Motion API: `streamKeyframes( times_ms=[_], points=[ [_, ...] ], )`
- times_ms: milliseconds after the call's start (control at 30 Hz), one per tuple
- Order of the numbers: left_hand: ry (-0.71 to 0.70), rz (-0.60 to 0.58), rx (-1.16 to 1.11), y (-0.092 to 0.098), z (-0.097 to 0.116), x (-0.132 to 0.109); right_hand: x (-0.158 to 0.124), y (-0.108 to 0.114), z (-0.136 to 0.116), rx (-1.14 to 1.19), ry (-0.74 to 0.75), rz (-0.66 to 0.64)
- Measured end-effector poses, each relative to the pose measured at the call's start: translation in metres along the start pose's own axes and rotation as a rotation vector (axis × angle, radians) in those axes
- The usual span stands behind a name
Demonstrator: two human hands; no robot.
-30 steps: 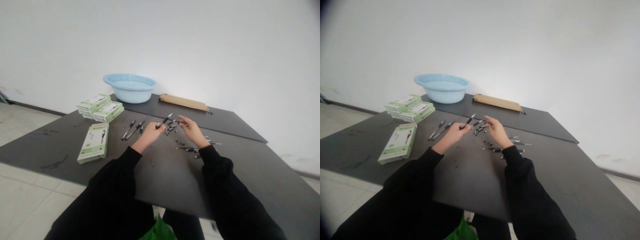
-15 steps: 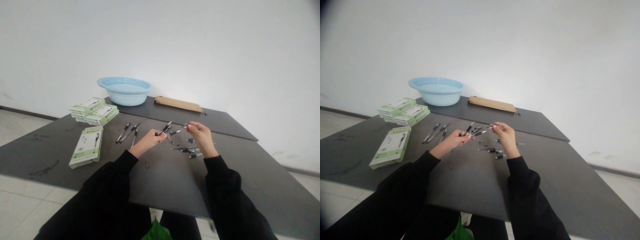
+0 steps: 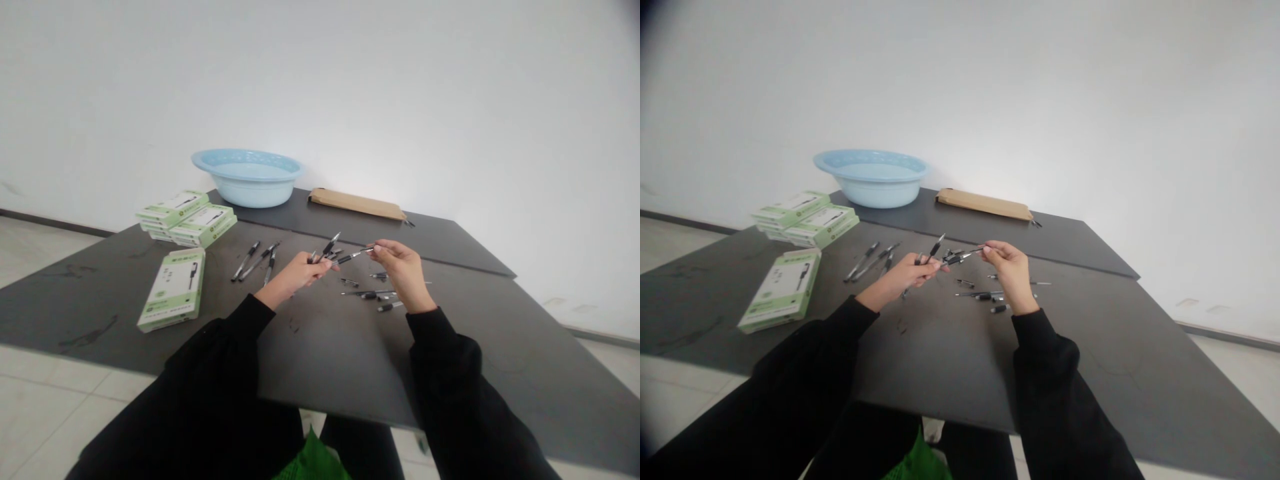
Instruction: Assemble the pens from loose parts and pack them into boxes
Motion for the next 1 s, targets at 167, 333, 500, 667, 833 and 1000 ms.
streamKeyframes(
  times_ms=[167, 333, 500, 667, 833, 1000],
  points=[
    [0.011, -0.024, 0.000, -0.001, 0.000, 0.000, -0.001, -0.003, 0.001, -0.037, -0.055, -0.029],
    [0.009, -0.009, 0.011, -0.002, 0.000, -0.001, -0.006, -0.010, 0.002, -0.049, -0.072, -0.054],
    [0.002, 0.010, 0.068, -0.003, 0.002, -0.002, -0.009, -0.014, 0.002, -0.055, -0.084, -0.099],
    [-0.023, 0.048, 0.133, -0.002, 0.001, -0.003, -0.012, -0.013, 0.004, 0.004, -0.131, -0.105],
    [-0.037, 0.024, 0.134, 0.002, -0.001, -0.004, -0.018, -0.014, 0.006, 0.016, -0.139, -0.127],
    [-0.029, -0.037, 0.057, 0.000, 0.001, -0.004, -0.013, -0.011, 0.007, 0.050, -0.155, -0.197]
  ],
)
Point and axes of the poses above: each hand's wrist, its own x-axis towards the middle knuckle, its own y-axis out of the back of the hand, z = x × y, the point moved 1 cm from there along x, towards the middle knuckle, and after that the axes turned 10 degrees about y, right-handed, at the moved point
